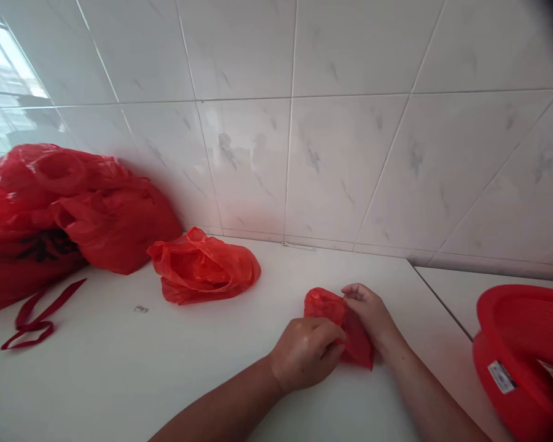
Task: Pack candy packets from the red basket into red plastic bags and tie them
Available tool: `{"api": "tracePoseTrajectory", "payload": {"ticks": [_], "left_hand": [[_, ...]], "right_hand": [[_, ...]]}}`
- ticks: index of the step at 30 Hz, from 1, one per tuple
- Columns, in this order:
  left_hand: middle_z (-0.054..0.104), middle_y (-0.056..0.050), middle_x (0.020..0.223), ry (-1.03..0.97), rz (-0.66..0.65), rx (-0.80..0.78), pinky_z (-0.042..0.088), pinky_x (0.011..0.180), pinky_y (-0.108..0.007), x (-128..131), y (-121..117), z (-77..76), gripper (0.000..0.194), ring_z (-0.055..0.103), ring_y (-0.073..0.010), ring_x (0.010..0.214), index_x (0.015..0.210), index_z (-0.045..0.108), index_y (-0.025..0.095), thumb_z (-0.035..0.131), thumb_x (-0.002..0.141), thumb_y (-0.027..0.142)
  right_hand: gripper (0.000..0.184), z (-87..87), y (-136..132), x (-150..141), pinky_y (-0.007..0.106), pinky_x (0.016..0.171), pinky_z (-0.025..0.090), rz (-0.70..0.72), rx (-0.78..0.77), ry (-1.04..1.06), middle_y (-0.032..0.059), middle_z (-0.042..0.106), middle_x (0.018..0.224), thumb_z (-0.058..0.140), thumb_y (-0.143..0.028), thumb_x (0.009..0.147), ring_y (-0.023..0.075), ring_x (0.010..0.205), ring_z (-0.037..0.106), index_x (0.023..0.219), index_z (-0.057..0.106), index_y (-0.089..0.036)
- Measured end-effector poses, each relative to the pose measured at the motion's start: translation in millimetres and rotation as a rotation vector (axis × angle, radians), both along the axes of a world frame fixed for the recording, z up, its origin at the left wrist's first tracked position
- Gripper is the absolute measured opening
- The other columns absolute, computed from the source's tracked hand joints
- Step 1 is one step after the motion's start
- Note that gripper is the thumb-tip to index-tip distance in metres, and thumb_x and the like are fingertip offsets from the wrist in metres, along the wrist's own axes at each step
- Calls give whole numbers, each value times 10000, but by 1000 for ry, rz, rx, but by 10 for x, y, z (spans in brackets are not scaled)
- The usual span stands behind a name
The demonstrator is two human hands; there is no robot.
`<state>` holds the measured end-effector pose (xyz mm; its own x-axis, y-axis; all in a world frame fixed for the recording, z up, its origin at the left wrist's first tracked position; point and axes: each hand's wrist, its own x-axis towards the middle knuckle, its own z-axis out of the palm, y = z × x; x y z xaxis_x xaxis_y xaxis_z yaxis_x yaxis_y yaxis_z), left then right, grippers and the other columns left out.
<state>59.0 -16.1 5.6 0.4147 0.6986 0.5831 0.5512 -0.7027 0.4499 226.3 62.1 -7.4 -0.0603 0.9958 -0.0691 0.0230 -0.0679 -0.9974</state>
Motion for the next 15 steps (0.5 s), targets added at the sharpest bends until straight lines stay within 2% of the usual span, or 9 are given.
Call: {"api": "tracePoseTrajectory", "payload": {"ticks": [5,7,8,9,10,12,13,14,15], "left_hand": [[577,16,564,-43,35,39,368,477,-225,45,-31,4,150,483,-108,488,731,572,195,472,750,84],[626,-16,663,-44,73,46,435,540,-244,68,-33,6,116,544,-133,576,825,601,186,531,753,129],[654,-48,779,-45,97,50,477,618,-271,74,-26,1,173,584,-161,683,914,608,180,588,742,181],[655,-90,935,-41,120,54,498,723,-317,76,-12,-12,329,599,-203,829,1024,596,177,660,712,258],[608,-133,1110,-28,142,57,484,834,-381,72,9,-34,539,567,-256,993,1139,557,178,726,656,348],[402,-187,1377,18,176,47,384,976,-511,51,63,-109,925,398,-363,1229,1307,441,200,792,511,516],[308,-191,1441,41,185,37,345,995,-556,36,94,-157,1017,324,-400,1279,1343,402,218,793,468,561],[258,-180,1469,54,186,26,331,999,-572,22,125,-206,1027,289,-414,1297,1346,399,240,789,457,576],[272,-161,1466,59,166,17,337,1004,-553,10,154,-253,960,302,-401,1294,1321,428,254,781,484,564]], "right_hand": [[154,17,-25,-48,250,532,388,33,21,-21,-32,546,667,600,-258,674,121,571,485,806,541,-205],[144,9,-17,-25,256,568,409,34,48,-74,-23,575,691,609,-292,698,131,614,512,796,558,-201],[154,-4,-8,2,256,586,419,25,63,-95,-19,585,699,620,-315,706,135,638,523,794,570,-199],[175,-24,6,37,252,596,425,15,74,-96,-15,593,711,631,-345,714,135,653,527,796,583,-198],[200,-50,25,78,244,584,425,8,70,-76,-14,593,718,638,-377,723,128,644,521,803,593,-199],[250,-110,78,162,222,463,369,-4,-4,42,-26,568,694,656,-431,717,90,520,438,819,602,-209],[266,-136,109,198,209,421,335,-28,-34,110,-27,557,684,681,-438,695,75,484,398,811,607,-211],[281,-155,138,229,197,394,307,-55,-52,190,-22,559,690,708,-434,664,68,473,382,812,613,-214],[292,-166,162,253,196,383,306,-68,-57,238,-11,564,698,726,-429,640,70,473,388,807,620,-214]]}}
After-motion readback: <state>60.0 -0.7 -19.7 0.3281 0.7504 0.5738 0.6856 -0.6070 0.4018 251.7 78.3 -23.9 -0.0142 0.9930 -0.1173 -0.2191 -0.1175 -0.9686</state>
